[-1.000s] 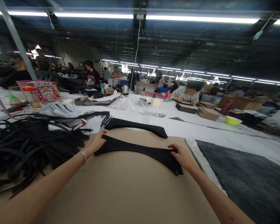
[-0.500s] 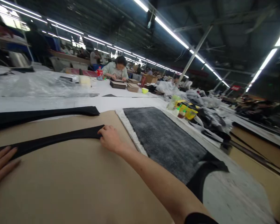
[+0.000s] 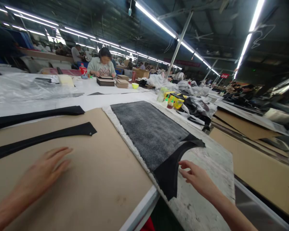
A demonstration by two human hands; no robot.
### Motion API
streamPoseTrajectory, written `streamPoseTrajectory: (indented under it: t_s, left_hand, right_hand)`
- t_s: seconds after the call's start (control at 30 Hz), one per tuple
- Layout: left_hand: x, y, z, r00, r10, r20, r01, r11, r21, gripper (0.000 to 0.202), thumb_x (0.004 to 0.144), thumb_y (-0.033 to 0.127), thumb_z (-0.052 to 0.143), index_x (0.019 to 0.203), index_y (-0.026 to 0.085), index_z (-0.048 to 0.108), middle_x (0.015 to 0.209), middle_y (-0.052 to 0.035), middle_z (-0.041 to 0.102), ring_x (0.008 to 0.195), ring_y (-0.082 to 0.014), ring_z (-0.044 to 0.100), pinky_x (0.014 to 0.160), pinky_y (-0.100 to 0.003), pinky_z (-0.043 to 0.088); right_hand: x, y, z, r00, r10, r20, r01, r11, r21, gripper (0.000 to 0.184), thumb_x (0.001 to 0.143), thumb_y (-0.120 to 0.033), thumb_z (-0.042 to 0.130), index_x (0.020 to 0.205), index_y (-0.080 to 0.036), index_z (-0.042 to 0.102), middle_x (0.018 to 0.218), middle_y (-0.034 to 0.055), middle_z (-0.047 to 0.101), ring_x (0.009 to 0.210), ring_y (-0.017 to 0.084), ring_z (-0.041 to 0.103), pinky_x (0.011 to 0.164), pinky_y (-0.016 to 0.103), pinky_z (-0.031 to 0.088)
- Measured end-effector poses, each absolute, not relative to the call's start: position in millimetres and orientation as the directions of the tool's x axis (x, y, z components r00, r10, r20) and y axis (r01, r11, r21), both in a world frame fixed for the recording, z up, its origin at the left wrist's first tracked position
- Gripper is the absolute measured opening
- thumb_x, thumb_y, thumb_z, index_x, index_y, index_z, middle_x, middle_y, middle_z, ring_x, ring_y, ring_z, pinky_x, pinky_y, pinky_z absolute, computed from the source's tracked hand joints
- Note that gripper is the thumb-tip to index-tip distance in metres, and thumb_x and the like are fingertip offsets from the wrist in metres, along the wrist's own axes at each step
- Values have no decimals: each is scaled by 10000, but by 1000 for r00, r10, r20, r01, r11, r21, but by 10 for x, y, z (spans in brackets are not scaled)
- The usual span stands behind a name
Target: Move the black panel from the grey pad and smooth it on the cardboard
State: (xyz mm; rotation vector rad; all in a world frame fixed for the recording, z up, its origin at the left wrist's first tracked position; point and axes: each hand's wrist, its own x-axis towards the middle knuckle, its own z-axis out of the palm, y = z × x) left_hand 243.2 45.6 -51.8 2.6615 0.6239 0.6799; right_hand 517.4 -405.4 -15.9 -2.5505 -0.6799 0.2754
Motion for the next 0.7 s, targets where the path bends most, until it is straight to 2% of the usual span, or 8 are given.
streamPoseTrajectory:
  t_s: [0.03,0.1,0.2,0.3,0.43,0.57,0.7]
  left_hand:
    - [2585,228,-501,812,458,362,308,-862,402,366,867,516,434,1155,349,586,1214,17,618,1148,-264,566,1051,-478,427]
    - [2883,-285,-430,879,352,321,188,-875,447,381,876,443,445,1199,303,591,1242,-21,612,1158,-244,563,1054,-396,443]
    - [3210,-1014,-316,946,184,266,27,-864,502,371,903,331,428,1234,272,586,1264,-43,594,1160,-220,552,1051,-376,449]
    - [3346,-1500,-269,972,61,229,-79,-827,557,365,910,233,445,1250,272,572,1290,-42,569,1173,-199,529,1053,-353,442]
    - [3366,-1774,-234,987,1,161,-97,-793,601,388,896,160,473,1258,263,567,1294,-43,558,1180,-185,513,1068,-340,425]
    - [3358,-1867,-160,992,-32,119,-99,-786,611,370,902,140,465,1241,238,575,1273,-61,564,1173,-197,512,1063,-387,427]
    - [3347,-1934,-153,986,-69,152,-148,-780,607,335,915,134,458,1209,238,582,1242,-48,572,1157,-189,508,1039,-370,438]
  right_hand:
    - [5098,-4141,-225,868,492,-75,382,-755,-533,374,800,-372,440,1070,-168,599,1057,118,624,759,217,643,737,367,513]
    - [4943,-4199,-325,892,450,-51,320,-706,-632,442,775,-439,473,1115,-177,577,1141,123,575,777,208,641,786,378,517]
    - [4795,-4147,-400,928,371,-23,206,-563,-801,490,722,-486,543,1106,-183,574,1175,124,517,816,211,627,807,390,526]
    - [4753,-4097,-415,940,339,-37,143,-490,-860,503,714,-503,533,1092,-175,574,1203,135,463,913,230,607,714,350,559]
    - [4720,-4087,-359,948,306,-89,25,-349,-937,532,685,-544,573,1072,-179,574,1251,140,415,1055,273,543,668,331,579]
    - [4675,-4089,-283,941,299,-162,-95,-227,-969,560,660,-519,633,1089,-167,557,1143,126,493,1008,266,542,705,346,577]
    - [4667,-4105,-327,940,287,-186,-145,-158,-977,552,632,-466,659,1077,-151,569,1019,99,533,936,241,527,727,337,556]
